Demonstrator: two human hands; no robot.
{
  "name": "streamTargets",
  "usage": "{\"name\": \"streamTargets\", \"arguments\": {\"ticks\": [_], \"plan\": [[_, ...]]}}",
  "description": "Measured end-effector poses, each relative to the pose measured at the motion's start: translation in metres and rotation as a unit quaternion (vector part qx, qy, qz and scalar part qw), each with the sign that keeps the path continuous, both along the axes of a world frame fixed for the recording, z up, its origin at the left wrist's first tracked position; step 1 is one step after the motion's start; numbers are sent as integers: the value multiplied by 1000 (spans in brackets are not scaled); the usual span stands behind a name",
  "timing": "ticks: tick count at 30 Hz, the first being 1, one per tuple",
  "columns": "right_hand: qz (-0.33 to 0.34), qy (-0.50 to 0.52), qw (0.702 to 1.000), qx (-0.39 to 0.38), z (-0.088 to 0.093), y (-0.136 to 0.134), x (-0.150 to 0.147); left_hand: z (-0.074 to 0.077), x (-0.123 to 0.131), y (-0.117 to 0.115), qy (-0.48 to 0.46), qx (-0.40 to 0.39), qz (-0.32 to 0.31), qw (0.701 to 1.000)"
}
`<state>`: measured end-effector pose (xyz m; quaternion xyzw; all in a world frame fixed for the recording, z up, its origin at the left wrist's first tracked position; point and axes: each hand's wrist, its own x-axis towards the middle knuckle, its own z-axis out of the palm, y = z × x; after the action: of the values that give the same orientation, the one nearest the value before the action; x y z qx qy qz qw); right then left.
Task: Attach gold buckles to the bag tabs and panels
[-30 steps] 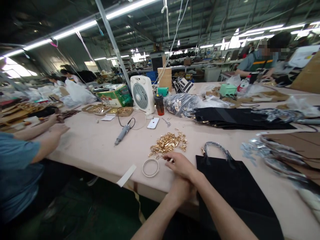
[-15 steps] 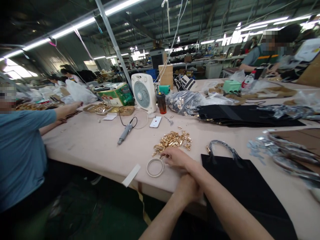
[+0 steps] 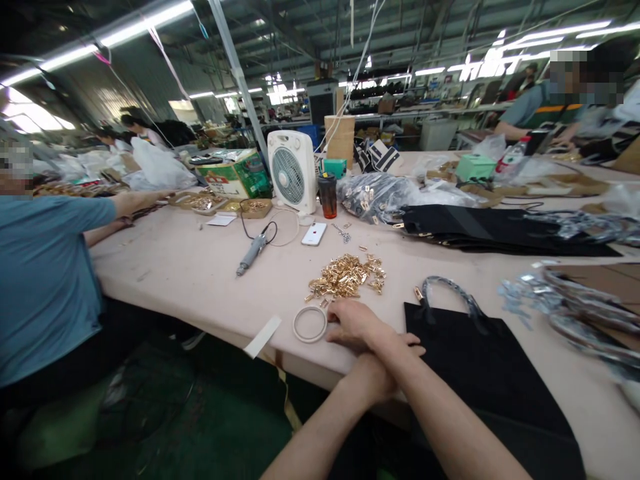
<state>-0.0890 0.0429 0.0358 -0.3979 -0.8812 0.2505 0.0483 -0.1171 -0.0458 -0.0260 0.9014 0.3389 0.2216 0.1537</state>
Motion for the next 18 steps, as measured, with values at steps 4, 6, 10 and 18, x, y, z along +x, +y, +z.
{"name": "streamTargets", "arguments": {"ticks": [4, 6, 10, 18], "plan": [[5, 53, 998, -27, -9, -1, 6, 6, -31, -38, -1, 19, -17, 1000], [-7, 90, 996, -23, -14, -6, 8, 7, -58, -55, -46, 25, 23, 998], [-55, 170, 983, -41, -29, -22, 3, 10, -117, -59, -148, 63, 231, 960], [-104, 223, 969, -37, -42, -39, -8, 5, -157, -35, -108, 18, 284, 952]]}}
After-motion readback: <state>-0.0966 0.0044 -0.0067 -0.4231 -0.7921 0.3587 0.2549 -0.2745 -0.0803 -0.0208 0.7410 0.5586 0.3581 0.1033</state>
